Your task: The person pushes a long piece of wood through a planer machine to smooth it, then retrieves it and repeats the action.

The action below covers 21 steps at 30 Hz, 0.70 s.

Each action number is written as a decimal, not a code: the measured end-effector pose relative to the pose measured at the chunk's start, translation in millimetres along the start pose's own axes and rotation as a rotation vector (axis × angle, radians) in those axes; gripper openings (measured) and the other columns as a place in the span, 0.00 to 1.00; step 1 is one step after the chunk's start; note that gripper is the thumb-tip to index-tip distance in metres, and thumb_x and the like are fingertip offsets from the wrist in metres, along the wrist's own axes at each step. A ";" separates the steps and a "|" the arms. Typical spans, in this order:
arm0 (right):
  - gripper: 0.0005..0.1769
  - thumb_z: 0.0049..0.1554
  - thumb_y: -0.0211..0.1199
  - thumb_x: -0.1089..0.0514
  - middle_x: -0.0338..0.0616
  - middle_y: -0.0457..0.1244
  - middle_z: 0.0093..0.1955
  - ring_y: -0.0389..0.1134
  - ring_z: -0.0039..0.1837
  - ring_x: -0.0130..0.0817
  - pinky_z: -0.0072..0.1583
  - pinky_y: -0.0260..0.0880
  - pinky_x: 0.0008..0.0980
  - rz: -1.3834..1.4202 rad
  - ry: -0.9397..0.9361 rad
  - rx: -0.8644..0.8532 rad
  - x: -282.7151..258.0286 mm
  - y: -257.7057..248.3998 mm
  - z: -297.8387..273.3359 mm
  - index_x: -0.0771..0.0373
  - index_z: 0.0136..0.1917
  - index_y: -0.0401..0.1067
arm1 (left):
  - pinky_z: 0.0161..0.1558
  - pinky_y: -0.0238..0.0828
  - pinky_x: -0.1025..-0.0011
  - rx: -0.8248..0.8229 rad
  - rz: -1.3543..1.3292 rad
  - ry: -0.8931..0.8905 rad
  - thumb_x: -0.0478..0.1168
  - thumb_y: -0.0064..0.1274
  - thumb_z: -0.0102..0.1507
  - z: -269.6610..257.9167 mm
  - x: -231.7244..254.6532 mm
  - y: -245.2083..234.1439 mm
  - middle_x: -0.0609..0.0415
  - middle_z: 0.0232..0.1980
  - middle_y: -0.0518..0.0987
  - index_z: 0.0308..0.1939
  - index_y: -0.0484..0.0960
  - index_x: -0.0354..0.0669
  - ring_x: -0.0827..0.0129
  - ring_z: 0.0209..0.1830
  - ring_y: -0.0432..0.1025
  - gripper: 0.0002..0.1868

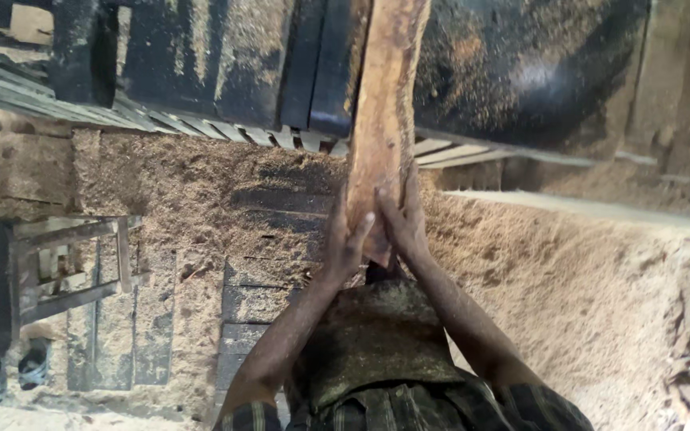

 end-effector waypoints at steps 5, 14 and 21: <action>0.51 0.69 0.55 0.45 0.76 0.40 0.83 0.59 0.75 0.63 0.67 0.72 0.58 -0.220 -0.356 0.087 -20.2 -14.0 95.1 0.66 0.86 0.24 | 0.82 0.36 0.37 0.311 0.569 0.396 0.57 0.35 0.76 105.3 -8.1 12.0 0.39 0.83 0.59 0.79 0.61 0.40 0.40 0.85 0.50 0.33; 0.38 0.71 0.51 0.41 0.40 0.62 0.68 0.73 0.62 0.27 0.62 0.81 0.27 -1.021 -0.946 0.836 -50.5 -39.3 236.1 0.55 0.86 0.43 | 0.81 0.19 0.40 0.361 0.943 0.137 0.62 0.28 0.72 263.4 7.3 26.8 0.53 0.83 0.57 0.78 0.61 0.50 0.59 0.85 0.47 0.35; 0.32 0.71 0.48 0.51 0.67 0.61 0.72 0.68 0.69 0.53 0.67 0.75 0.46 0.005 -0.428 0.564 -21.0 9.7 172.6 0.75 0.79 0.52 | 0.80 0.16 0.38 0.298 1.093 0.372 0.64 0.23 0.75 208.3 -19.7 12.2 0.44 0.86 0.46 0.82 0.43 0.38 0.51 0.87 0.40 0.42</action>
Point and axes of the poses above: each hand's wrist, its own z-axis towards the middle knuckle, its own y-axis out of the palm, x = y × z, the point moved 2 cm from there along z, towards the middle knuckle
